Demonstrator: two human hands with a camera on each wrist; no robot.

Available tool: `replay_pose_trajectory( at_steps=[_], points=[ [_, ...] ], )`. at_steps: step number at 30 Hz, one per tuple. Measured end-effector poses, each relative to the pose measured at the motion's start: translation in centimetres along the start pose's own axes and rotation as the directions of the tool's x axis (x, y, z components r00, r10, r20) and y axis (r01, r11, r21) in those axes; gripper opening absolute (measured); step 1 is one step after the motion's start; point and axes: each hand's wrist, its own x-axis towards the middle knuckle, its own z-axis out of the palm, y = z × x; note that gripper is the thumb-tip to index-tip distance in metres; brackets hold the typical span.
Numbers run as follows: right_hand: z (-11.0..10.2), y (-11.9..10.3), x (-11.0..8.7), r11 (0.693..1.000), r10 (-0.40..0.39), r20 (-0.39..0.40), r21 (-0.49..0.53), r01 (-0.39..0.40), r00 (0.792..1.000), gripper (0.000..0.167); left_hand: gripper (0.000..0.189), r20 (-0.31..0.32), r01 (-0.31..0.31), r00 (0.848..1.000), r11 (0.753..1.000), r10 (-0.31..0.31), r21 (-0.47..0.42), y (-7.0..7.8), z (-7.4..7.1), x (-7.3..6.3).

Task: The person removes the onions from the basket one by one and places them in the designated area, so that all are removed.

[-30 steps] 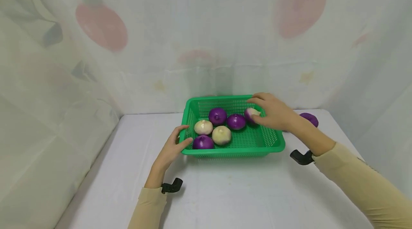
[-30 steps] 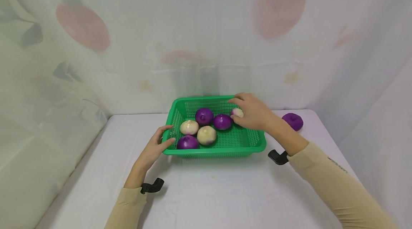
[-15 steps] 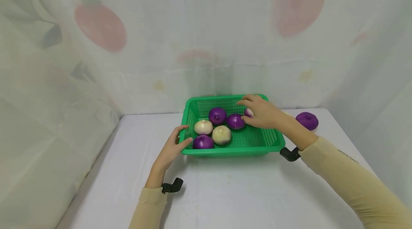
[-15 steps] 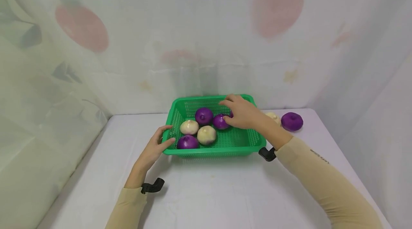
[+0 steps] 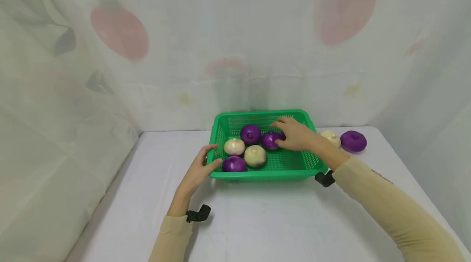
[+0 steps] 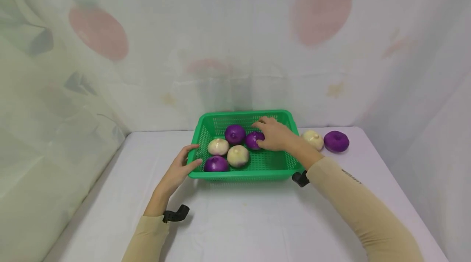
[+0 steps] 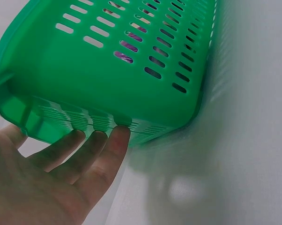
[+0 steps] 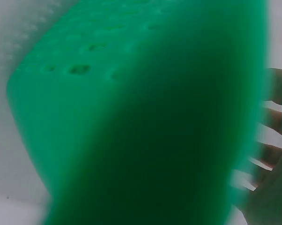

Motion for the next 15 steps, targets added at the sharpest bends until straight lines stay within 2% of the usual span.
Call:
replay_pose_trajectory(
  at_steps=[9,15],
  points=[
    [0.85,-0.33,0.1,0.998,-0.01,0.021,-0.061,0.011,1.0,0.055,0.058,-0.006,0.012,1.0,1.0,-0.012,0.007,0.01,-0.18,0.29],
    [0.51,0.23,-0.5,0.998,-0.011,0.02,-0.069,0.012,1.0,0.055,0.058,-0.007,-0.01,1.0,1.0,0.01,-0.004,-0.28,0.07,0.34]
  ],
)
